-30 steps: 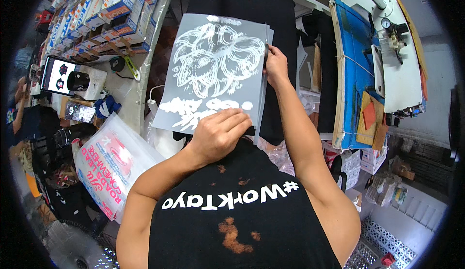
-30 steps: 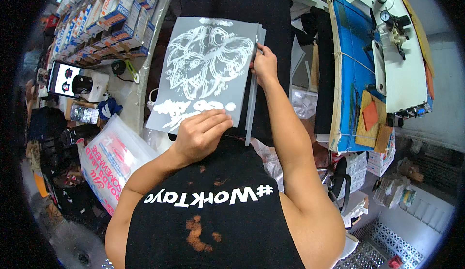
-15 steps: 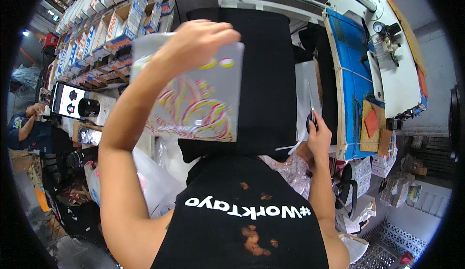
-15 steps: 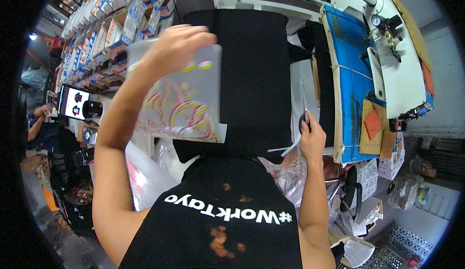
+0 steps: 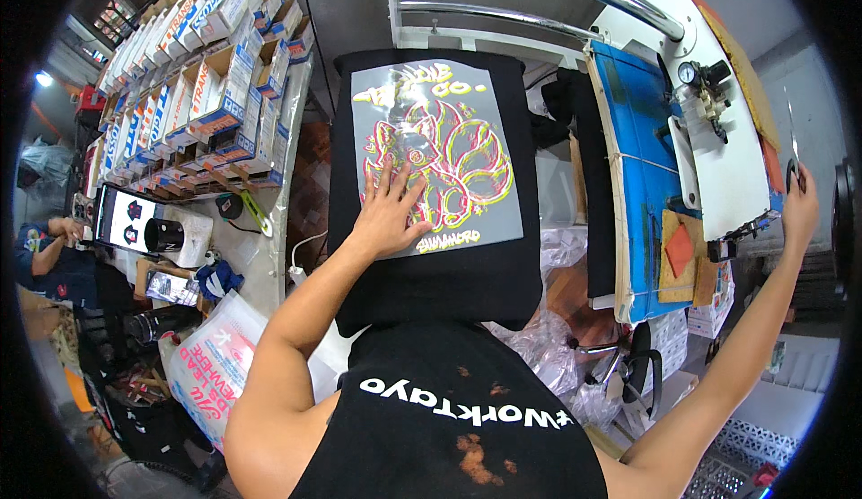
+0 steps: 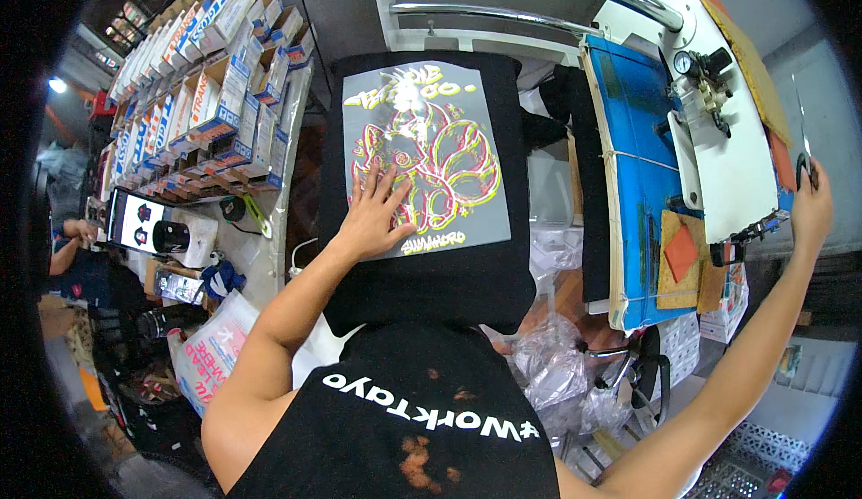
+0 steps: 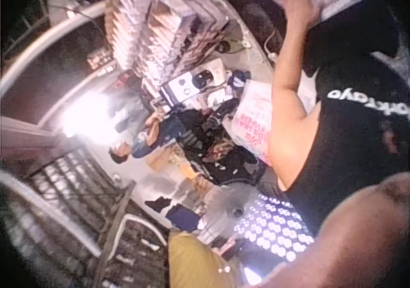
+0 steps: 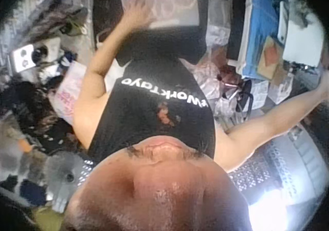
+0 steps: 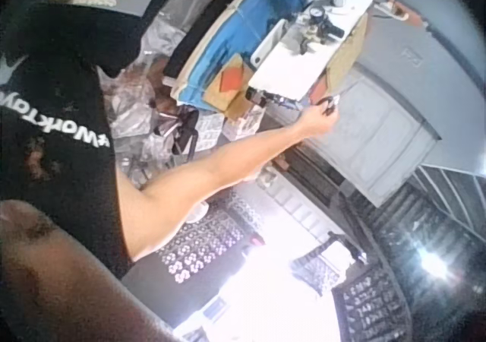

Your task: The person places a black t-shirt on a heat press, aligns a colorful transfer sheet, and operates the press to apply the design. They then remove the finished shirt, place it on a nearby chair, and repeat the process with another t-shirt, trimming excess transfer material with scissors.

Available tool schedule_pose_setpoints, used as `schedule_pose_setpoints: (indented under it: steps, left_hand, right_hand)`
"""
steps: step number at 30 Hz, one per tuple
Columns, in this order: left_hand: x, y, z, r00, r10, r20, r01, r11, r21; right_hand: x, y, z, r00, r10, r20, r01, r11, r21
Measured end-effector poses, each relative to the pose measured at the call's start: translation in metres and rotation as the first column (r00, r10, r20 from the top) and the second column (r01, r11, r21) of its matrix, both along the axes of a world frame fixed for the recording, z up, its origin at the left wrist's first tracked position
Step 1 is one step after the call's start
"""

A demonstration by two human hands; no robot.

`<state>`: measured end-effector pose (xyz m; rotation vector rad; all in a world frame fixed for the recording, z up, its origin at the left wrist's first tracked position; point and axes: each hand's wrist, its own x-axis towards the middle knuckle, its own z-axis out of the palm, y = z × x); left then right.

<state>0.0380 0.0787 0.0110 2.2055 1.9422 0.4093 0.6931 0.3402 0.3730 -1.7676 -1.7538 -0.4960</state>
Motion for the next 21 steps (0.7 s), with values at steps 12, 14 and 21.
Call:
schedule_pose_setpoints:
  steps: [12, 14, 21]
  left_hand:
    - [-0.031, 0.166, 0.003, 0.998, -0.039, 0.042, 0.018, 0.910, 0.413]
    - [-0.037, 0.236, -0.013, 0.998, 0.042, -0.050, -0.016, 0.894, 0.447]
    - [-0.054, 0.316, -0.036, 0.987, 0.162, 0.017, -0.151, 0.870, 0.469]
  right_hand:
    - [-0.045, 0.037, 0.005, 0.848, -0.236, 0.475, 0.266, 0.964, 0.004]
    - [-0.123, -0.020, -0.031, 0.909, 0.083, 0.409, -0.136, 0.985, 0.103]
    - [-0.328, -0.192, -0.278, 0.747, 0.628, -0.219, -0.652, 0.627, -0.427]
